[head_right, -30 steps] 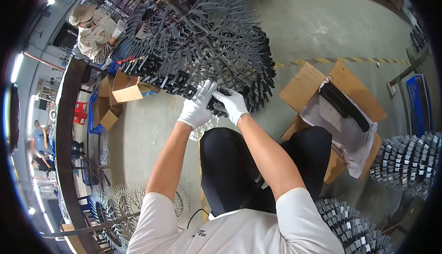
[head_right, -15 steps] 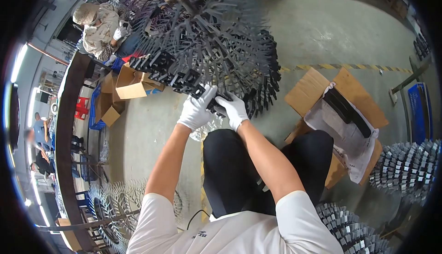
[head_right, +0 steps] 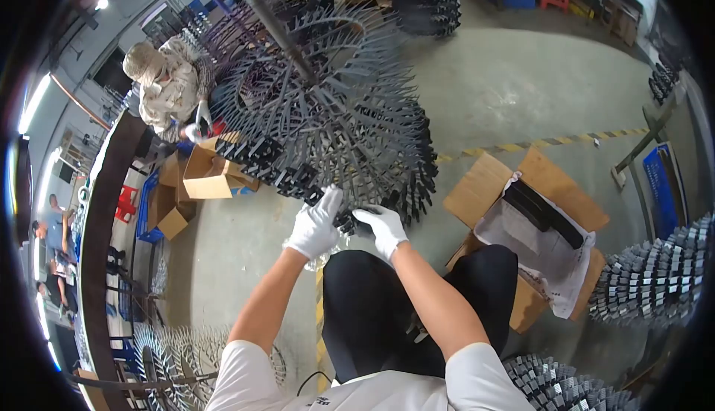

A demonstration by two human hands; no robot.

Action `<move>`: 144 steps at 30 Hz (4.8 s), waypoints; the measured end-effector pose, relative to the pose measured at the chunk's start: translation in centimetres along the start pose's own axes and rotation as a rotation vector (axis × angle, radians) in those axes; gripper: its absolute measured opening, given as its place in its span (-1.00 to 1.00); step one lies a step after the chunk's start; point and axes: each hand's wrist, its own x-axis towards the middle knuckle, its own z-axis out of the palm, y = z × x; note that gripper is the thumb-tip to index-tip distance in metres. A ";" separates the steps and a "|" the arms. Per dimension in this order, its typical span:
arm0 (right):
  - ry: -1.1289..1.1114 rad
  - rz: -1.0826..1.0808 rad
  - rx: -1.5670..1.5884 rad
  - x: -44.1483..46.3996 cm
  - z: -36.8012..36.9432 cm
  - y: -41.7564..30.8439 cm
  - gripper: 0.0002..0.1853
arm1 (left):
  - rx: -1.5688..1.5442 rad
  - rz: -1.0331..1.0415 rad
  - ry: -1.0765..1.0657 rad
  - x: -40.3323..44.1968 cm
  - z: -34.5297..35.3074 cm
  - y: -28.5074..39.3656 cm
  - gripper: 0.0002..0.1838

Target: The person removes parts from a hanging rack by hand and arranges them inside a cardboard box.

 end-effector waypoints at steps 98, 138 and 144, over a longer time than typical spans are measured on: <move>-0.165 -0.070 -0.159 -7.7 11.3 -8.9 -0.71 | -0.237 -0.074 -0.297 12.7 -23.0 -10.8 -0.21; -0.162 -0.188 -0.605 -8.2 12.5 -19.3 -0.59 | -0.187 -0.454 -0.327 12.0 -22.6 -0.4 0.06; -0.146 -0.260 -0.804 -8.5 12.7 -20.2 -0.55 | -0.213 -0.452 -0.282 11.5 -22.6 -0.3 0.09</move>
